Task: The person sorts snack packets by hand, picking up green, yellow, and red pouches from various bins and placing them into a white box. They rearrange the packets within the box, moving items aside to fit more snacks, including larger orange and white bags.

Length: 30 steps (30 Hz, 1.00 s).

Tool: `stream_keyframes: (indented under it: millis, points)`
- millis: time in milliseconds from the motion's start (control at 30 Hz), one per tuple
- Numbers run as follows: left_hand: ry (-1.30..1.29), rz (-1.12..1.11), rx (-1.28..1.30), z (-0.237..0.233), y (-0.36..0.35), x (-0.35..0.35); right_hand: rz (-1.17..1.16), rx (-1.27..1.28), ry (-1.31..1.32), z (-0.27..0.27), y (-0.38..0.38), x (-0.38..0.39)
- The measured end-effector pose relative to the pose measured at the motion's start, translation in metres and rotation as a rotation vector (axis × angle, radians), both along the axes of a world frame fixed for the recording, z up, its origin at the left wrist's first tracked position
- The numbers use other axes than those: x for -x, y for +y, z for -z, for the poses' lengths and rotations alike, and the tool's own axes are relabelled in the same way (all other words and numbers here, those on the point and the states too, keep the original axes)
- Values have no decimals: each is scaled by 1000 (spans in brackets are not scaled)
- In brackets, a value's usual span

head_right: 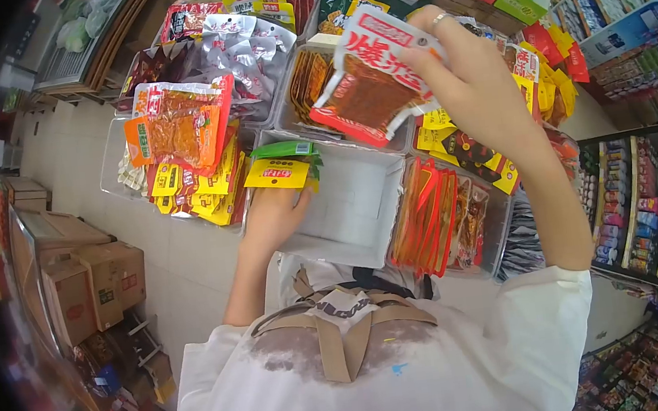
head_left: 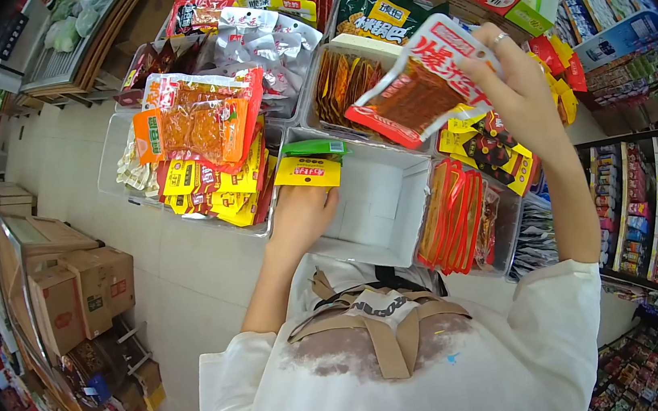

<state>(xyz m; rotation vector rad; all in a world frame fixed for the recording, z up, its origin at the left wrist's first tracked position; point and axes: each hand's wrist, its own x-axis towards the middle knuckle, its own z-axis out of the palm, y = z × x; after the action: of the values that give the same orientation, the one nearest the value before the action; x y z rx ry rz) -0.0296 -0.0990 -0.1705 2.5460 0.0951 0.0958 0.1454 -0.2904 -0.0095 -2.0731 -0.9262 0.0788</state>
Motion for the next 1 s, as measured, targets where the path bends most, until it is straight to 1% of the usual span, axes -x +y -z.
stream_keyframes:
  millis: [33,67,200,267,333,400,467,500,533,600,633,667,733,767,833,867,933,967,1000]
  points:
    - [-66,-2,-21,1,0,0,-12,7,-73,1,6,-1]
    - [-132,-6,-42,2,0,0,-16,9,-75,1,11,0]
    - [-140,-15,-22,2,1,-1,-54,47,-64,0,35,7]
    - [37,17,8,2,2,-1,-75,55,-74,-2,47,13]
    - [38,11,17,4,2,-1,-128,155,-30,-8,58,17]
    - [40,-1,25,7,2,-1,-168,121,13,2,66,16]
    - [-76,-19,4,11,1,0,-202,256,-51,12,74,16]
    - [-98,-20,27,12,0,-1,-227,277,-59,16,77,16]
    - [-94,-30,24,11,1,0,-238,274,-57,25,79,15]
    - [-45,-9,0,8,2,0,-257,192,-103,44,80,12]
    - [-41,-13,4,6,2,1,-209,191,-86,45,80,14]
    - [-48,-8,-2,4,1,1,-212,195,-82,44,77,14]
    - [-55,-4,-8,5,1,0,-280,289,-38,42,71,11]
    - [-69,-10,-8,6,1,1,-280,290,-37,40,70,15]
    - [-81,-13,-7,7,1,0,-314,432,-109,36,65,22]
    - [-75,-8,0,7,1,0,-311,434,-107,40,65,23]
    - [-69,1,8,6,1,0,-266,537,-142,53,65,24]
    - [-72,2,12,5,1,0,-261,516,-251,58,65,23]
    - [-74,4,17,5,1,1,-258,517,-248,57,66,23]
